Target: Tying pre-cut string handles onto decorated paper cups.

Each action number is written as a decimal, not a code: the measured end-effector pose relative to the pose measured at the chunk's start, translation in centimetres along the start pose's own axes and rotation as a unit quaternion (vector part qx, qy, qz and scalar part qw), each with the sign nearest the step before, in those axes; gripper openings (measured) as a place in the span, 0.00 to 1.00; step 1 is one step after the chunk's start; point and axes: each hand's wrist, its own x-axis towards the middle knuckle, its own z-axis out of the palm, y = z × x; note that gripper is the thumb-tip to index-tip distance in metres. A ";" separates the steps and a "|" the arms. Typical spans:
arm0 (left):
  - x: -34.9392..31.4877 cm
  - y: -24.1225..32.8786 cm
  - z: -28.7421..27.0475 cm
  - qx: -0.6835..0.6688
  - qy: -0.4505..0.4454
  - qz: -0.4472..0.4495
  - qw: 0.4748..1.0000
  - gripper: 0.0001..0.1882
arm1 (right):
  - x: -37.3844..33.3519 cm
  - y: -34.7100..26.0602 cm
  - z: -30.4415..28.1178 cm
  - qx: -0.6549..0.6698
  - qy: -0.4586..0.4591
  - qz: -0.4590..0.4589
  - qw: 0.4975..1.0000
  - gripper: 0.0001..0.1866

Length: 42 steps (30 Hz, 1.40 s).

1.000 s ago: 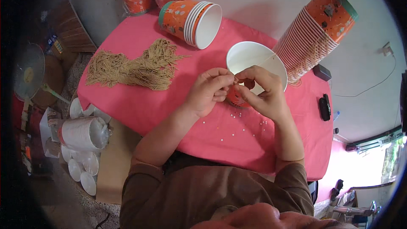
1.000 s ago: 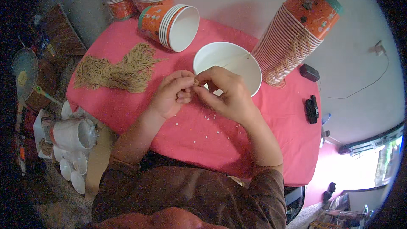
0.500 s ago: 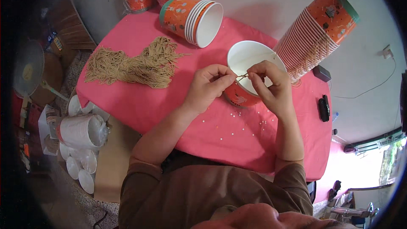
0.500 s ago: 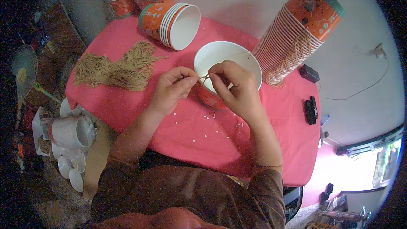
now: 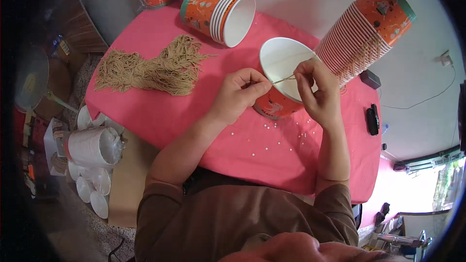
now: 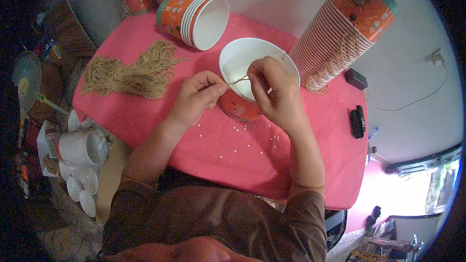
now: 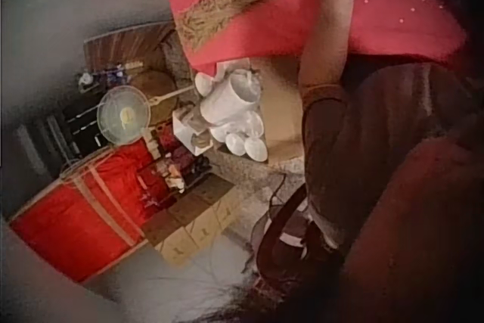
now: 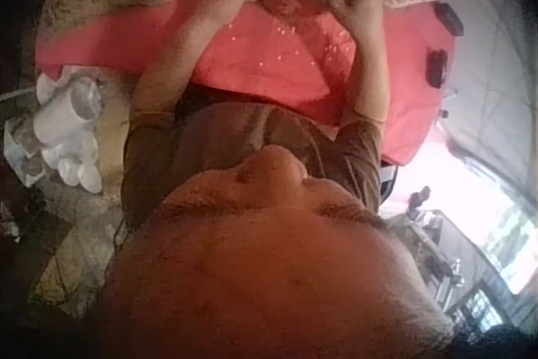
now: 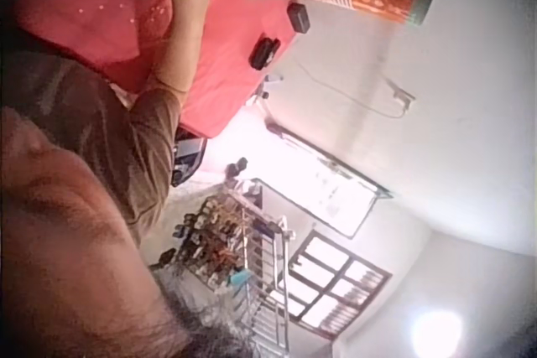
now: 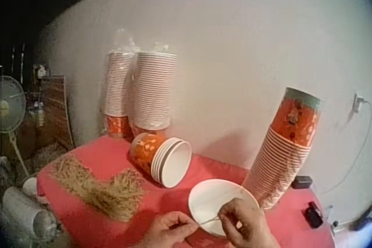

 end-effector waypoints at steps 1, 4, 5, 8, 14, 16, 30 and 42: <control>0.1 0.0 -0.1 -0.001 0.001 -0.001 1.000 0.03 | 0.0 0.0 0.1 -0.011 0.007 -0.008 1.000 0.05; 0.2 0.0 -0.4 -0.010 -0.008 -0.031 0.999 0.02 | -0.1 0.3 0.2 -0.022 0.013 -0.016 1.000 0.06; 0.2 -0.1 -0.5 -0.024 -0.012 -0.040 0.999 0.03 | -0.1 0.3 0.2 -0.024 0.013 -0.017 0.999 0.06; 0.1 -0.2 -0.7 -0.050 -0.018 -0.060 0.997 0.03 | -0.1 -0.5 0.2 -0.036 0.016 -0.015 0.999 0.08; -1.3 0.7 -0.1 -0.005 0.036 0.000 0.999 0.05 | -0.3 -1.8 -0.2 -0.081 -0.020 -0.170 0.982 0.11; -2.5 1.2 -0.2 0.084 0.074 0.050 0.992 0.05 | -0.6 -2.0 -0.2 -0.124 -0.037 -0.212 0.969 0.14; -3.4 -1.6 -0.2 -0.249 -0.027 -0.176 0.952 0.09 | -4.8 -1.4 2.0 -0.181 -0.106 -0.262 0.942 0.26; -3.4 -1.6 1.2 -0.189 0.024 -0.173 0.966 0.04 | -4.7 -2.5 2.6 -0.190 -0.117 -0.092 0.970 0.09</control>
